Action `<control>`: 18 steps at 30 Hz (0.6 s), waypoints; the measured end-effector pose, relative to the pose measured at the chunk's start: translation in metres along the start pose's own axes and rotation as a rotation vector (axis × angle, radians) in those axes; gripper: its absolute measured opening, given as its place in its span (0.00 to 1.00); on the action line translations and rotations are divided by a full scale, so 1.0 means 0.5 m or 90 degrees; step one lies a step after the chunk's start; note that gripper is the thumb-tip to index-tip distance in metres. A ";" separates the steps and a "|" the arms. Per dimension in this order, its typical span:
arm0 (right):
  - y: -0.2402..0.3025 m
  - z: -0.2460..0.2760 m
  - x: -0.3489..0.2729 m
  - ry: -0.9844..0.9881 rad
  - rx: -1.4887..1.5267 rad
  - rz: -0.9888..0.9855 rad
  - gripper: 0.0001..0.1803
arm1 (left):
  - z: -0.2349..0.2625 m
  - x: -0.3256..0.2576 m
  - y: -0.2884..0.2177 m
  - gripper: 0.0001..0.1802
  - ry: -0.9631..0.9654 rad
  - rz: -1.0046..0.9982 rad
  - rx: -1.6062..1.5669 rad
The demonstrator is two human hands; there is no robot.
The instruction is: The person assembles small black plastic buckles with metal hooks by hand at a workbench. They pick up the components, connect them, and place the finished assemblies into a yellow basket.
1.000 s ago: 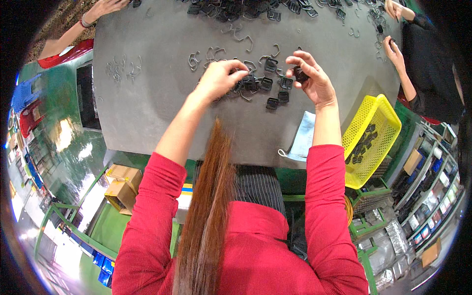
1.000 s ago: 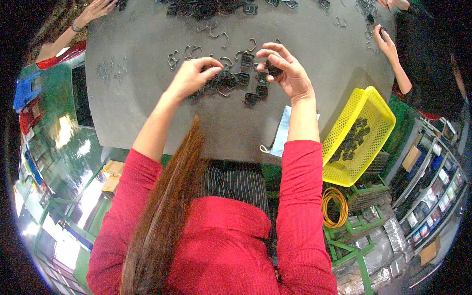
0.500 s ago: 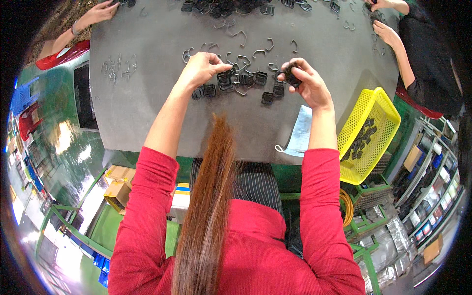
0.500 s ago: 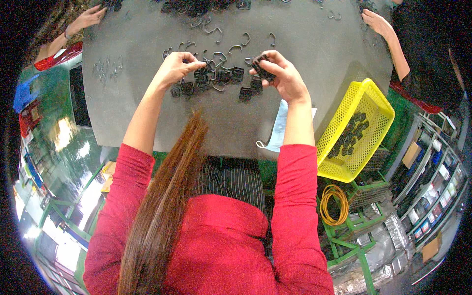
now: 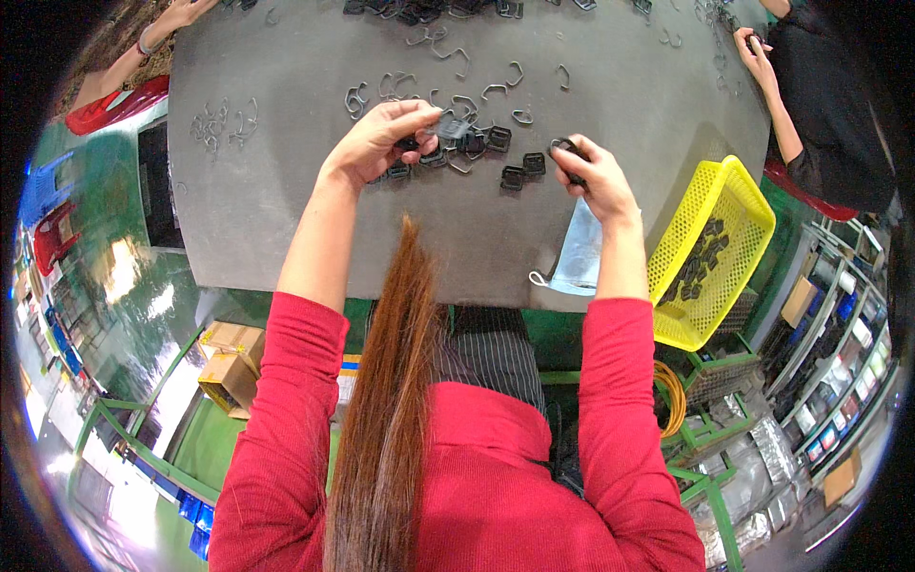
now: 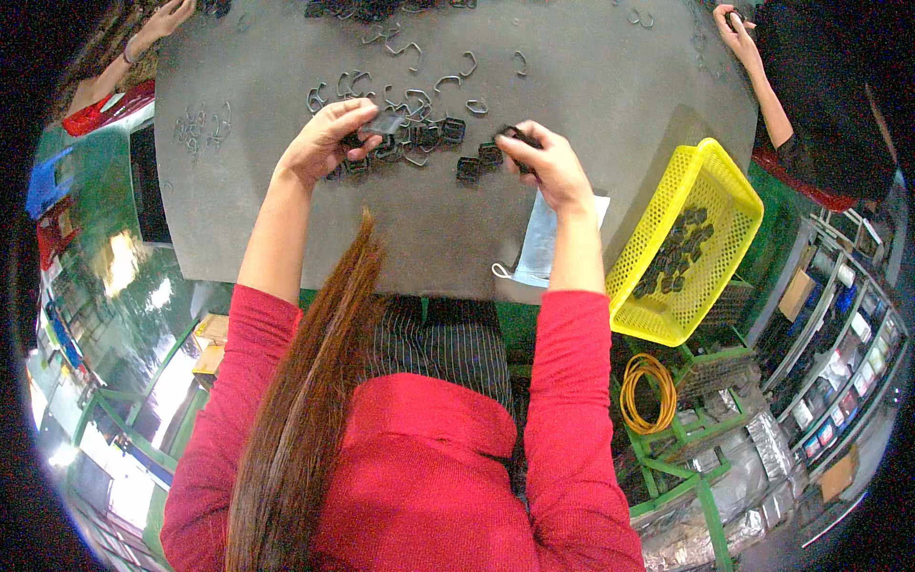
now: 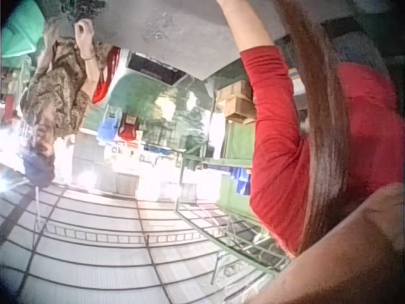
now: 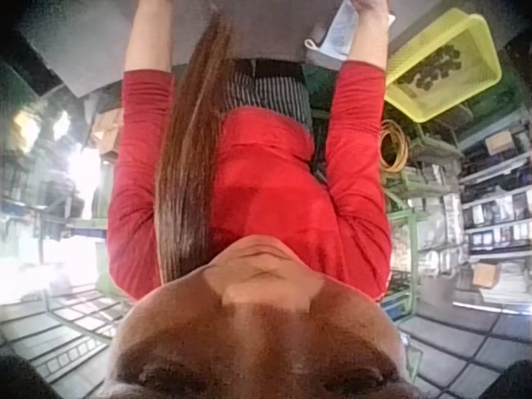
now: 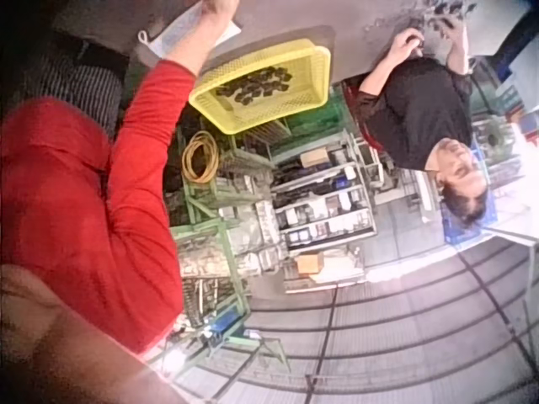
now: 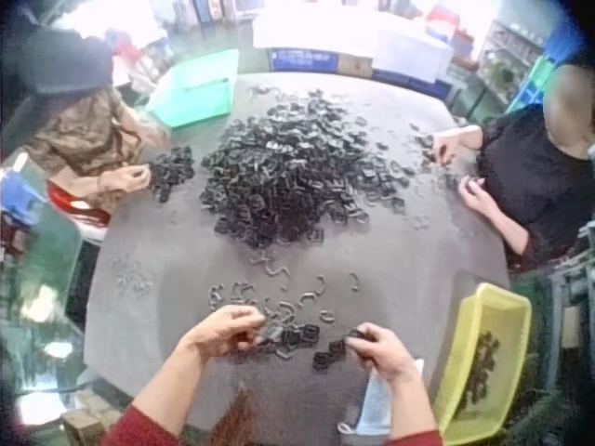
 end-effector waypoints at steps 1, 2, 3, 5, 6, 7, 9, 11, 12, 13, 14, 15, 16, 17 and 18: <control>0.008 -0.012 -0.031 0.000 0.089 0.008 0.11 | 0.005 -0.010 0.005 0.13 -0.013 -0.013 -0.006; 0.018 -0.022 -0.050 -0.001 0.177 0.016 0.12 | -0.004 -0.008 0.010 0.13 -0.004 -0.022 -0.052; 0.005 -0.014 -0.052 -0.027 0.141 0.011 0.14 | -0.033 -0.002 0.008 0.14 0.013 -0.029 -0.098; -0.011 0.004 -0.031 -0.068 0.066 0.011 0.18 | -0.035 0.035 0.032 0.15 -0.005 -0.009 -0.076; -0.001 -0.004 -0.026 -0.067 0.048 0.009 0.19 | -0.026 0.069 0.057 0.12 -0.002 -0.004 0.019; 0.010 -0.011 -0.025 -0.071 0.031 0.006 0.20 | -0.054 0.079 0.059 0.13 -0.062 0.009 0.167; 0.009 -0.016 -0.017 -0.131 -0.126 -0.011 0.21 | -0.091 0.105 0.074 0.14 -0.209 -0.146 0.509; 0.012 -0.021 -0.026 -0.186 -0.225 -0.004 0.21 | -0.131 0.105 0.083 0.16 -0.288 -0.241 0.759; 0.016 -0.018 -0.030 -0.215 -0.275 0.002 0.21 | -0.146 0.103 0.089 0.15 -0.300 -0.247 0.773; 0.015 -0.013 -0.034 -0.235 -0.363 0.009 0.19 | -0.148 0.111 0.091 0.15 -0.291 -0.238 0.805; 0.006 -0.009 -0.028 -0.229 -0.445 0.000 0.18 | -0.148 0.120 0.091 0.14 -0.283 -0.230 0.836; 0.000 -0.013 -0.021 -0.225 -0.524 -0.010 0.17 | -0.149 0.122 0.089 0.14 -0.282 -0.212 0.851; -0.004 -0.017 -0.018 -0.220 -0.602 -0.020 0.17 | -0.148 0.120 0.084 0.14 -0.281 -0.194 0.866; -0.018 -0.026 -0.017 -0.236 -0.641 -0.122 0.17 | -0.144 0.119 0.081 0.14 -0.280 -0.176 0.881; -0.014 -0.057 -0.016 -0.269 -0.736 -0.133 0.17 | -0.129 0.117 0.080 0.13 -0.284 -0.188 0.883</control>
Point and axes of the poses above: each hand's wrist, its own x-axis towards the middle knuckle, its own z-axis out of the back of the hand, y = z × x, the point moved 2 cm from there along x, towards the middle knuckle, and after that the axes turned 4 degrees about z, right-handed, at the moved point
